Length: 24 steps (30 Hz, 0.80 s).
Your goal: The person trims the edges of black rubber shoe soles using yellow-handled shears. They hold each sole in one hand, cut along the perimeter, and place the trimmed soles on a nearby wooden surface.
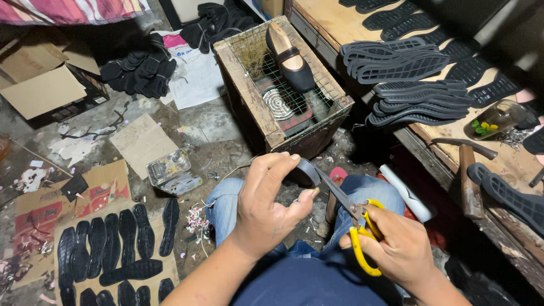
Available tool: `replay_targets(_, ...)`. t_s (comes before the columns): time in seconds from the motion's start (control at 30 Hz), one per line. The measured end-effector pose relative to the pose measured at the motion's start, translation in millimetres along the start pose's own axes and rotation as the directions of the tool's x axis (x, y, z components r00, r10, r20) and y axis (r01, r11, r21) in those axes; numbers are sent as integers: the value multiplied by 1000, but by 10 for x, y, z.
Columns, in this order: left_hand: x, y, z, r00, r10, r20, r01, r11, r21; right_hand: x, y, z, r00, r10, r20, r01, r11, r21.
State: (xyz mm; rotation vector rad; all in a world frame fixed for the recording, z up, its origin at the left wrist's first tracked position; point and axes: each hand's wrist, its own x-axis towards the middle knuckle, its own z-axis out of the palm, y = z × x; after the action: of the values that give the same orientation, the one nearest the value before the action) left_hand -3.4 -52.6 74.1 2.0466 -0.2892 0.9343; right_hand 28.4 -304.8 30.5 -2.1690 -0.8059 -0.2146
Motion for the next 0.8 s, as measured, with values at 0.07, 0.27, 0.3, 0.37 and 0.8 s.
replay_targets(0.07, 2, -5, -2, 1000, 21, 4, -21, 1000, 20, -12, 8, 7, 1000, 26, 4, -26, 1000, 12)
replay_targets(0.27, -11, 0, 3, 1000, 7, 13, -7, 999, 32, 56, -104, 26, 998, 27, -52, -30, 998, -59)
replay_targets(0.3, -16, 8, 10, 1000, -6, 11, 6, 1000, 25, 71, -130, 28, 998, 42, -52, -45, 997, -56)
replay_targets(0.37, -20, 17, 18, 1000, -21, 11, 21, 1000, 12, 101, -173, 29, 996, 63, -59, -65, 997, -42)
replay_targets(0.8, -33, 56, 52, 999, -18, 31, 18, 1000, 14, 149, -233, -48, 994, 100, -43, -103, 992, -75)
